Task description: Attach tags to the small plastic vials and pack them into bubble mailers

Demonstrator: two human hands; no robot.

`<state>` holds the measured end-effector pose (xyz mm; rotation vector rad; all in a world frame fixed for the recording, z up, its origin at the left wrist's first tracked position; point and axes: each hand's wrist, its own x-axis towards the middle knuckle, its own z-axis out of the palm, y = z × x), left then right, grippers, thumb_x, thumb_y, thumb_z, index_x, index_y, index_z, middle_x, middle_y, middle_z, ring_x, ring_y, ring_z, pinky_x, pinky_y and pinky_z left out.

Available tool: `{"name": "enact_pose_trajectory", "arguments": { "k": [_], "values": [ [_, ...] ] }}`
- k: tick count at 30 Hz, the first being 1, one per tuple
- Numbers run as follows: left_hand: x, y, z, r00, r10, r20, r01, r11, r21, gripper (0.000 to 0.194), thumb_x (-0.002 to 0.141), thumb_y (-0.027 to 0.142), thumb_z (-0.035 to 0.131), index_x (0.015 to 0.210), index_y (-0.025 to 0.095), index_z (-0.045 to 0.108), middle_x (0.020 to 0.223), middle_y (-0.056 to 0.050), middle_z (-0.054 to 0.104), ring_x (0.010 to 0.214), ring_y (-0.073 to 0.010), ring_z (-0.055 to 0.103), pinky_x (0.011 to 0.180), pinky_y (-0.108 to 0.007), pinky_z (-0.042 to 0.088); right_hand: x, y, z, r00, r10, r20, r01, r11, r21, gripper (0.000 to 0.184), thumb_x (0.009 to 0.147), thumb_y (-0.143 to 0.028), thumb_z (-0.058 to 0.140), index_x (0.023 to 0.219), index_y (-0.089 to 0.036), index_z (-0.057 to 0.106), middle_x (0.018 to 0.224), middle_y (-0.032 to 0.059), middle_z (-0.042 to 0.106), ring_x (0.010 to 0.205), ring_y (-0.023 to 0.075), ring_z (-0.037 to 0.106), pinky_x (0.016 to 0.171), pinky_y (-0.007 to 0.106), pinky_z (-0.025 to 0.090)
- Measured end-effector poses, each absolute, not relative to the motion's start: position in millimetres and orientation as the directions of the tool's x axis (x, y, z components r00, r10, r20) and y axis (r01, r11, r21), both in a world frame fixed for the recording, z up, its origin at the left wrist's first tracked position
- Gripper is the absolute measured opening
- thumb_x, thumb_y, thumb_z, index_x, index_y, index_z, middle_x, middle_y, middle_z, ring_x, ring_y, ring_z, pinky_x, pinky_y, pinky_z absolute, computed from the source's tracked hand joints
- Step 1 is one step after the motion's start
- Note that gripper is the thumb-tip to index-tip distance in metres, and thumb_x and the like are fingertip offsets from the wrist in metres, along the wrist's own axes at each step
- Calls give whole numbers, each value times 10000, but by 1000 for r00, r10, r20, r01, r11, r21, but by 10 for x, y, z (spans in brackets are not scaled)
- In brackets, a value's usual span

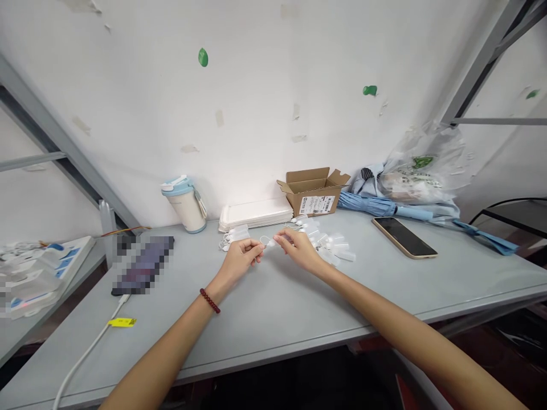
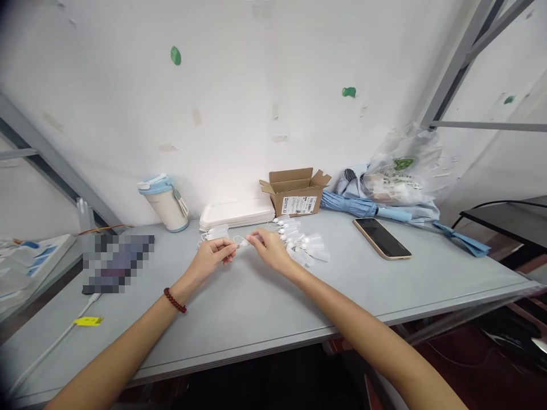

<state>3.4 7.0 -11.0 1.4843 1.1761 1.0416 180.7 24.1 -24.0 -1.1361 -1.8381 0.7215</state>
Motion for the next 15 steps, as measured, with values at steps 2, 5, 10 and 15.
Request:
{"name": "enact_pose_trajectory", "arguments": {
  "k": [2, 5, 10, 15],
  "values": [
    [30, 71, -117, 174, 982, 76, 193, -110, 975, 238, 678, 378, 633, 661, 142, 614, 602, 0, 576, 525, -100, 498, 506, -228, 386, 1801, 228, -244, -242, 906, 347, 434, 421, -797, 299, 870, -416, 471, 827, -159, 618, 538, -30, 512, 524, 110, 473, 544, 236, 356],
    [29, 74, -126, 169, 981, 91, 202, -125, 971, 241, 686, 384, 626, 668, 144, 608, 602, 0, 575, 519, -99, 492, 509, -230, 386, 1794, 209, -252, -239, 909, 340, 446, 414, -793, 281, 870, -404, 479, 830, -165, 623, 521, -37, 507, 506, 108, 462, 529, 233, 344],
    [50, 62, -122, 183, 980, 72, 192, -108, 975, 257, 680, 398, 630, 661, 144, 596, 600, -1, 562, 526, -104, 493, 505, -233, 377, 1792, 207, -262, -236, 912, 336, 441, 408, -800, 255, 865, -385, 485, 821, -176, 624, 553, -30, 540, 506, 107, 465, 531, 236, 351],
    [71, 46, -114, 184, 981, 56, 185, -90, 979, 260, 669, 399, 634, 659, 143, 595, 598, -2, 554, 527, -105, 488, 505, -236, 373, 1798, 213, -265, -248, 907, 341, 435, 419, -797, 254, 865, -382, 481, 830, -176, 625, 546, -32, 531, 496, 106, 458, 522, 235, 352]
  ]
}}
